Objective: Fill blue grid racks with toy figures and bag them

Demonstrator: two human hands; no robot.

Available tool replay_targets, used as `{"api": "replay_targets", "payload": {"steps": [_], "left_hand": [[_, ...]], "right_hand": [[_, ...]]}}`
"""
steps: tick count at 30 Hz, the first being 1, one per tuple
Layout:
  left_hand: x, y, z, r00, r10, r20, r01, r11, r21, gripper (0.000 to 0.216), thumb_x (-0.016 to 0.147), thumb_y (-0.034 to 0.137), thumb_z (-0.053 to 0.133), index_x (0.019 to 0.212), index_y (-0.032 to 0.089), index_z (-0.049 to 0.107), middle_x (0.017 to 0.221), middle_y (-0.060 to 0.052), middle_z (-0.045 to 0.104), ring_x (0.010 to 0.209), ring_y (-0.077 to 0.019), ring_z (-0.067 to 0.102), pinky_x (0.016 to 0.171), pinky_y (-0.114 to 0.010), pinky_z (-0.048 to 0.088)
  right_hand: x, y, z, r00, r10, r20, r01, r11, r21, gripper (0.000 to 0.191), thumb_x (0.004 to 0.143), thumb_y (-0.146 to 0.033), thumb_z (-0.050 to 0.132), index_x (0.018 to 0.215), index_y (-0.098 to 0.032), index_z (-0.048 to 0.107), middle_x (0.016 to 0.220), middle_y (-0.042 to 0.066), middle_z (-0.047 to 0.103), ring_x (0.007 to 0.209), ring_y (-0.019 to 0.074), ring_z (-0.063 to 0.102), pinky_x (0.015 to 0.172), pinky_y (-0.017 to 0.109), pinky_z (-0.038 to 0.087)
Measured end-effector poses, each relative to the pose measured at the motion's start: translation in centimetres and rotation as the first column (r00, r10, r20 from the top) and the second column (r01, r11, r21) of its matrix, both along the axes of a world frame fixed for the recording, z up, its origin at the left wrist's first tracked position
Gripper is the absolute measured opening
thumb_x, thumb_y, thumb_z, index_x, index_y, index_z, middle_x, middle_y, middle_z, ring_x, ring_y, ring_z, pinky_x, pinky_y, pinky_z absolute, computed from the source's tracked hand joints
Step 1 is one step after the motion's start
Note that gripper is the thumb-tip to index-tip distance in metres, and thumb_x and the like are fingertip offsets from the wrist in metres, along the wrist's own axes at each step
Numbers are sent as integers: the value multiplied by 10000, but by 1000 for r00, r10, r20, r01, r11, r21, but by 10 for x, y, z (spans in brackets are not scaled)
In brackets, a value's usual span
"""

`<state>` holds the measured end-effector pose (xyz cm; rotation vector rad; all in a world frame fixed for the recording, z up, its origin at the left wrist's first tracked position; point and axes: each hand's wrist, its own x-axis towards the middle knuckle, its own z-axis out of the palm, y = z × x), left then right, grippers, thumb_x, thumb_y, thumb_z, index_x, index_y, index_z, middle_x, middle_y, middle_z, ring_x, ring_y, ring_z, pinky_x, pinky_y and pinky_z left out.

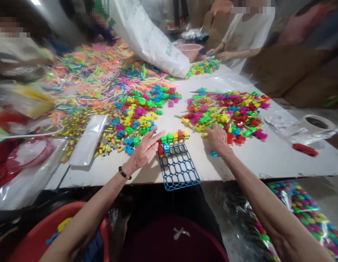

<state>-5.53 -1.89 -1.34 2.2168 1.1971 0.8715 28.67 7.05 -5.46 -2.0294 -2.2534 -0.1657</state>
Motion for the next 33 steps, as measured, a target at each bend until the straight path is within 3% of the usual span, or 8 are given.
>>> {"api": "replay_targets", "payload": {"steps": [4, 8, 12, 18, 22, 24, 29, 33], "left_hand": [[-3, 5, 10, 999, 27, 29, -27, 1000, 10, 488, 1085, 382, 341, 1566, 327, 404, 1645, 18, 371, 1591, -213, 126, 1314, -485, 182], [8, 11, -3, 987, -65, -150, 80, 992, 98, 478, 1088, 373, 346, 1561, 328, 398, 1664, -7, 332, 1598, -240, 81, 1299, -569, 119], [17, 13, -20, 962, -63, -266, 116, 975, 189, 421, 1085, 378, 369, 1481, 331, 506, 1676, -8, 307, 1600, -268, 32, 1271, -612, 146], [17, 14, -26, 965, -46, -260, 112, 963, 246, 396, 1086, 382, 372, 1416, 293, 571, 1646, -25, 375, 1601, -260, 44, 1251, -624, 194], [19, 18, -14, 967, -62, -247, 114, 972, 203, 422, 1091, 411, 337, 1411, 281, 581, 1653, -27, 355, 1599, -272, 71, 1264, -617, 153], [21, 21, -10, 971, -63, -232, 107, 978, 180, 444, 1093, 426, 314, 1454, 294, 539, 1658, -22, 343, 1598, -271, 79, 1269, -608, 145], [24, 29, -14, 960, -75, -269, 126, 976, 180, 437, 1089, 430, 331, 1456, 298, 528, 1635, -6, 395, 1593, -282, 128, 1259, -614, 170], [26, 30, -18, 961, -131, -245, 178, 967, 181, 437, 1088, 392, 324, 1427, 249, 559, 1618, -26, 431, 1558, -252, 265, 1259, -539, 274]], "right_hand": [[-29, -1, 7, 983, 165, -80, -173, 980, -102, 212, 881, -208, 584, 960, -190, 780, 1021, 134, 643, 959, 263, 560, 705, 322, 366], [-33, 2, 7, 938, 219, -270, -266, 952, -150, 220, 892, -221, 604, 1026, -193, 776, 1025, 98, 703, 935, 224, 617, 765, 296, 412], [-15, -5, 1, 945, 211, -251, -237, 968, -80, 258, 913, -234, 580, 1089, -152, 749, 1040, 130, 695, 935, 231, 621, 789, 297, 431], [-21, -18, -7, 982, 165, -93, -180, 965, -191, 174, 888, -179, 571, 927, -138, 735, 949, 133, 688, 789, 199, 605, 650, 290, 349], [-14, -26, -8, 944, 139, -298, -166, 984, -68, 180, 860, -179, 560, 709, -161, 657, 738, 79, 664, 689, 173, 571, 619, 288, 336], [-11, -41, -8, 821, 89, -565, -99, 995, 14, 191, 861, -274, 595, 697, -179, 618, 649, 43, 635, 620, 160, 560, 599, 277, 370], [-55, -88, -26, 207, -37, -978, -157, 985, -71, 330, 772, -515, 718, 828, -208, 610, 636, 7, 651, 546, 167, 589, 550, 299, 493], [-109, -93, -47, 97, -50, -994, -218, 973, -71, 337, 720, -495, 726, 864, -210, 618, 771, 48, 705, 659, 203, 643, 621, 337, 543]]}}
